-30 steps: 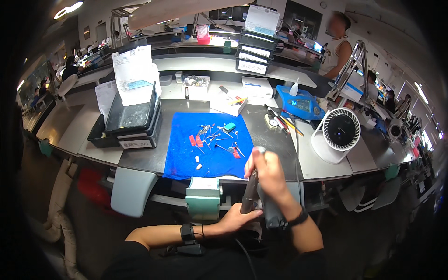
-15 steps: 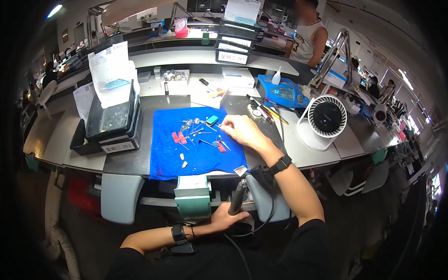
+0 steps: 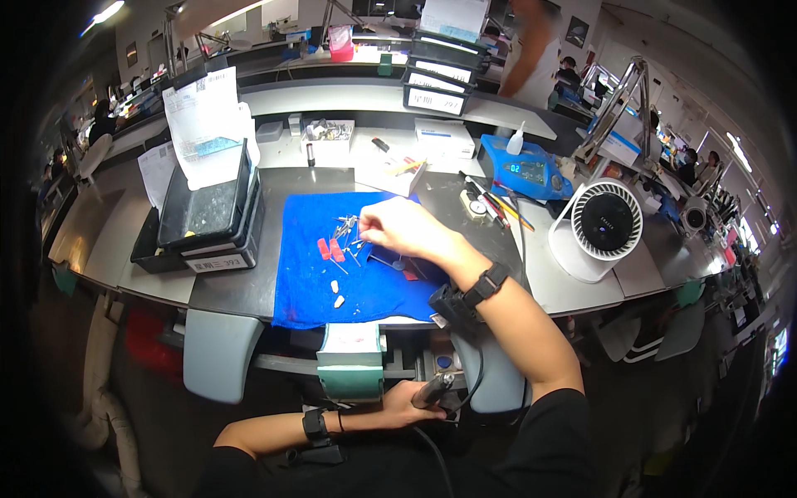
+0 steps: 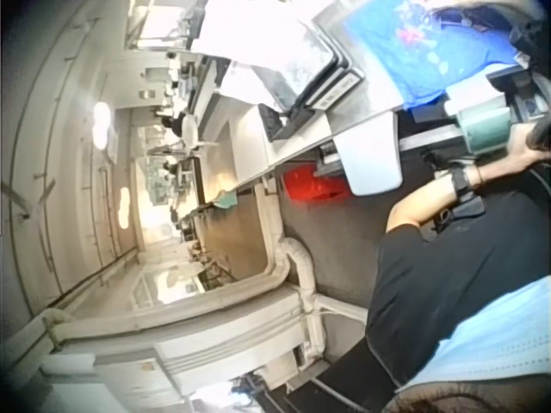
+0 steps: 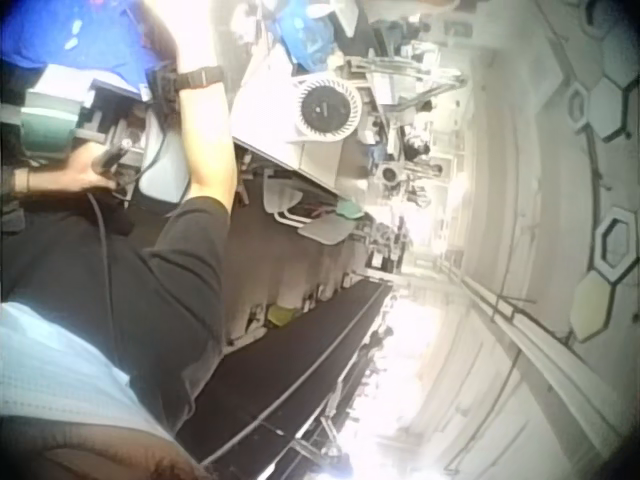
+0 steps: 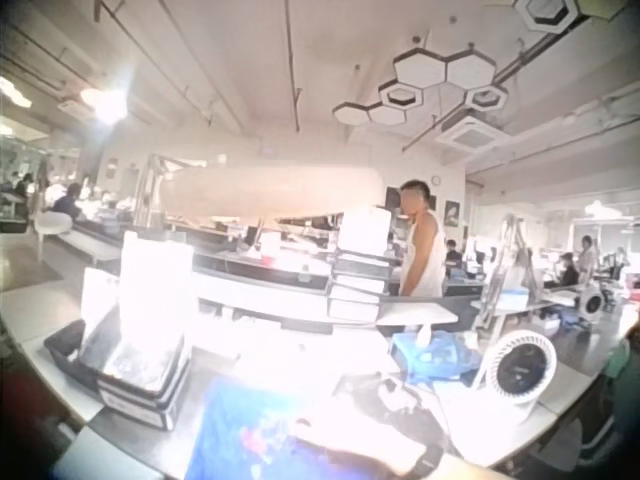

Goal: The person is using a rotary tool to sand or grind a small yellow object on a blue mat at a workbench.

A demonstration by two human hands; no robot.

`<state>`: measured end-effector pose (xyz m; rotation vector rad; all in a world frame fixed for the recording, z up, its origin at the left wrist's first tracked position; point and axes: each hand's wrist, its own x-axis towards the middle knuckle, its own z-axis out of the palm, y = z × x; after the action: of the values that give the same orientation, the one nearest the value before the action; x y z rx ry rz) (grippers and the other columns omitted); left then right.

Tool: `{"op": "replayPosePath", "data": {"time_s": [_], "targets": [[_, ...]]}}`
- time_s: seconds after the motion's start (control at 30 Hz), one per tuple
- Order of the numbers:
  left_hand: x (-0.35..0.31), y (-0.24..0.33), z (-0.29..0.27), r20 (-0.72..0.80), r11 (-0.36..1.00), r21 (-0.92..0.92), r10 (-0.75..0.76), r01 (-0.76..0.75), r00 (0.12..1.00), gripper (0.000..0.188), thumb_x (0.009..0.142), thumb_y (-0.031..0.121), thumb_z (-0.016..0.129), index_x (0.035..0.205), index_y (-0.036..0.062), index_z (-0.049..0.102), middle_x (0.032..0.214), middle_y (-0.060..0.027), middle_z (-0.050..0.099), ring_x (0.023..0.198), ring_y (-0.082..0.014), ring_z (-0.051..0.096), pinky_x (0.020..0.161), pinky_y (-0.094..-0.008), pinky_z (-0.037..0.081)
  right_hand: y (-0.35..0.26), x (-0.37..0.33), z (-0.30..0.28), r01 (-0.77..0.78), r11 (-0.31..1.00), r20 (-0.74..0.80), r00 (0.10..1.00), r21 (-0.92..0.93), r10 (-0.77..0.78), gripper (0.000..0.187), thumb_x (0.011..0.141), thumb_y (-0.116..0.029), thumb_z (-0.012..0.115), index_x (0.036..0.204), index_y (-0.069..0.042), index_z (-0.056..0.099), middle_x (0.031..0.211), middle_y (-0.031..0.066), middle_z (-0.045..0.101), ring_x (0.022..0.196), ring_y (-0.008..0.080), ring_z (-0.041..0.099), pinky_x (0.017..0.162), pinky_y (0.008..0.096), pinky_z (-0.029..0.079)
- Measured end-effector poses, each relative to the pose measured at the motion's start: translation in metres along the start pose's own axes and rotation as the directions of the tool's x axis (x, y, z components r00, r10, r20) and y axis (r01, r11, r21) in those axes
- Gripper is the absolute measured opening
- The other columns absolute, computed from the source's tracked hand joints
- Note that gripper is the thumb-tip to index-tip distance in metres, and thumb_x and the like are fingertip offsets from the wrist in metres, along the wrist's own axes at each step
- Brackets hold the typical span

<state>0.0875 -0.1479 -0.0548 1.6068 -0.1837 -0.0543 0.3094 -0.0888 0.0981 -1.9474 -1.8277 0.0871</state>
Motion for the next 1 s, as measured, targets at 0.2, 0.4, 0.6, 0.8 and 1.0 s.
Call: {"op": "replayPosePath", "data": {"time_s": [0.2, 0.4, 0.6, 0.8, 1.0], "targets": [[0.007, 0.006, -0.004, -0.011, 0.999, 0.034, -0.036, 0.036, 0.999, 0.034, 0.075, 0.029, 0.073, 0.082, 0.0003, 0.056, 0.072, -0.0066, 0.057, 0.068, -0.0138, 0.052, 0.066, -0.0292, 0.044, -0.024, 0.004, 0.043, 0.038, 0.807, -0.027, 0.997, -0.59, -0.066, 0.02, 0.068, -0.019, 0.062, 0.069, 0.001, 0.06, 0.082, 0.0198, 0.058, 0.077, 0.0311, 0.054, 0.065, 0.0412, 0.045], [0.007, -0.002, 0.001, -0.131, 1.0, -0.007, -0.019, 0.018, 0.991, 0.034, 0.075, 0.037, 0.072, 0.078, 0.004, 0.061, 0.071, -0.0068, 0.062, 0.068, -0.0166, 0.059, 0.064, -0.0287, 0.044, -0.033, 0.002, 0.049, -0.001, 0.83, -0.083, 0.995, -0.558, -0.054, 0.023, 0.065, -0.02, 0.06, 0.069, 0.003, 0.061, 0.078, 0.019, 0.057, 0.082, 0.0311, 0.053, 0.07, 0.0413, 0.043], [0.004, -0.007, 0.006, -0.221, 1.0, 0.01, -0.011, 0.013, 0.975, 0.034, 0.079, 0.037, 0.067, 0.074, 0.0043, 0.059, 0.062, -0.0054, 0.056, 0.058, -0.0148, 0.053, 0.056, -0.0299, 0.041, -0.038, -0.01, 0.018, 0.009, 1.0, -0.212, 0.977, -0.004, -0.009, 0.008, 0.072, -0.005, 0.057, 0.073, 0.0, 0.051, 0.066, 0.0098, 0.058, 0.057, 0.0219, 0.058, 0.055, 0.0343, 0.047], [0.005, -0.011, 0.007, -0.307, 0.993, -0.051, -0.119, 0.108, 0.944, 0.037, 0.081, 0.041, 0.063, 0.079, 0.0046, 0.055, 0.067, -0.0045, 0.051, 0.065, -0.0154, 0.049, 0.06, -0.0317, 0.04, -0.065, -0.073, -0.007, -0.034, 0.677, -0.183, 0.952, 0.736, 0.246, 0.014, 0.081, -0.001, 0.057, 0.093, -0.001, 0.049, 0.078, 0.0062, 0.057, 0.072, 0.0099, 0.057, 0.065, 0.0256, 0.049], [0.006, -0.005, 0.006, -0.323, 0.994, -0.046, -0.106, 0.096, 0.94, 0.039, 0.08, 0.039, 0.066, 0.077, 0.0028, 0.052, 0.061, -0.0019, 0.05, 0.057, -0.0111, 0.048, 0.051, -0.0293, 0.039, -0.081, -0.148, -0.006, 0.029, 0.547, -0.284, 0.877, 0.837, 0.387, 0.028, 0.083, 0.002, 0.051, 0.11, -0.004, 0.046, 0.085, 0.0068, 0.056, 0.083, 0.0129, 0.061, 0.074, 0.0238, 0.049]]}}
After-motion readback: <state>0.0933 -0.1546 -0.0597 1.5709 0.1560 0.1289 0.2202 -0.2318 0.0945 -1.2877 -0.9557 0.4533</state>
